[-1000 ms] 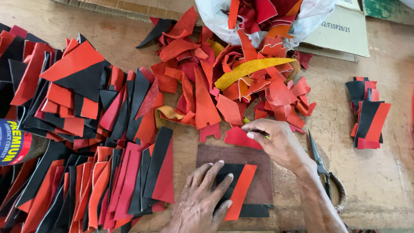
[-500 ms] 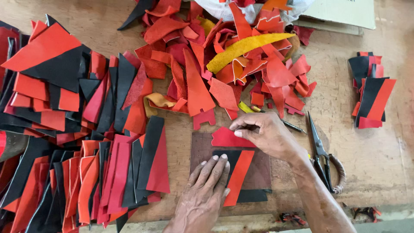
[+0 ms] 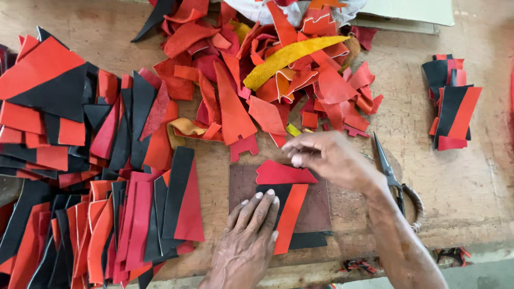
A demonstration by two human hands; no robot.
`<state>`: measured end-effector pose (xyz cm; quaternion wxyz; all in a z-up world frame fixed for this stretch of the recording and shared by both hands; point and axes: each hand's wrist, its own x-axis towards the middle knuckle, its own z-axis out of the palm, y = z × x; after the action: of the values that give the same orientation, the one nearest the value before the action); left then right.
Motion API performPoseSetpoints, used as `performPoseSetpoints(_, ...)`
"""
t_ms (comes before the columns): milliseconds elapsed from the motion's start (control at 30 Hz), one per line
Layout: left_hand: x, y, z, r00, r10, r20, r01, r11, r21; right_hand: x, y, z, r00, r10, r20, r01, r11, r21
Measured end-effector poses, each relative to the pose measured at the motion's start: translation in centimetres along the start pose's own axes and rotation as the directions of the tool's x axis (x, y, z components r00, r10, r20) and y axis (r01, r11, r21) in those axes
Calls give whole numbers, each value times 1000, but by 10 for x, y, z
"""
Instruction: The person selects red and black material pieces from a pile, aligns them on a template, marks dimensions with a ruler and pencil, and cuts the pieces using scissors. The finished pieces are stacked on the table.
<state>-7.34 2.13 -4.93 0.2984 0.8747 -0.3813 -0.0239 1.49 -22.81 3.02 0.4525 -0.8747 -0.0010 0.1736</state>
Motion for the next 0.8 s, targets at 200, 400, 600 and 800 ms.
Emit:
performPoseSetpoints(200,3,-1,12,992,8,-129,-3,999,39,-14,-7,21,987,-158,-17,152,972,-180)
performPoseSetpoints(400,17,5,20,968,-38,-247,58,995,76,-3,-15,8,814,-396,-424,268,905,-331)
performPoseSetpoints(600,24,-1,19,962,-65,-264,65,998,-9,1,15,-56,822,85,-564,-242,947,-210)
performPoseSetpoints(800,23,-6,18,953,-10,-303,8,1000,-8,5,57,-51,795,-7,-607,-248,909,-335)
